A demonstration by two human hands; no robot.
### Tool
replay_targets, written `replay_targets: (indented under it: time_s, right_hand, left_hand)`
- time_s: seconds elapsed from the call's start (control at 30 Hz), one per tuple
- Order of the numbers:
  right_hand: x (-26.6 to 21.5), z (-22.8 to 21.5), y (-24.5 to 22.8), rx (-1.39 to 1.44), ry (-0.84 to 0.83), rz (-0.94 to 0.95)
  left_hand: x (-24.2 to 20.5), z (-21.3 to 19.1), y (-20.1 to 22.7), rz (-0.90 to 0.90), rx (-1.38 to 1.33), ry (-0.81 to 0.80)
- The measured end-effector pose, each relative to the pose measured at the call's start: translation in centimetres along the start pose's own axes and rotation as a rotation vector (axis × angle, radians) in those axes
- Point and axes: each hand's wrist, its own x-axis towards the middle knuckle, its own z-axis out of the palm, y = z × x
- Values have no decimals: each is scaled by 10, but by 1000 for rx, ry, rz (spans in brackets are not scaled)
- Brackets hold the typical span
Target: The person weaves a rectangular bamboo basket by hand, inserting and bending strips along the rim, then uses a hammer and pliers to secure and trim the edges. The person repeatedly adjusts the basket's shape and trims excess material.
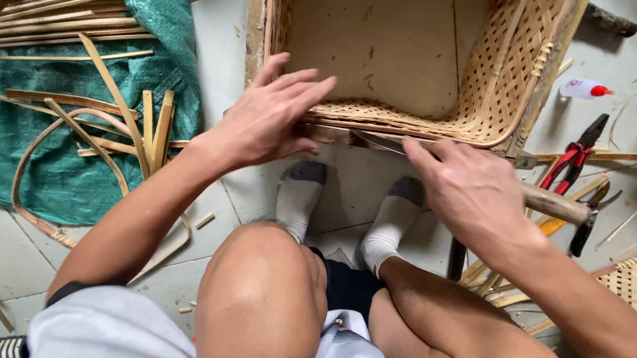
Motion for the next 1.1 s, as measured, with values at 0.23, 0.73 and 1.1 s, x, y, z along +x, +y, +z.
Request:
replay_targets:
  time_s: [0.23,0.73,1.1]
  right_hand:
    - [13,1,-10,52,-65,32]
    - [0,45,3,62,195,-55]
    - [-123,54,87,189,413,566]
  left_hand:
    - [-28,28,10,6,162,217]
    - [-14,42,12,66,83,328]
    - [33,28,57,135,276,447]
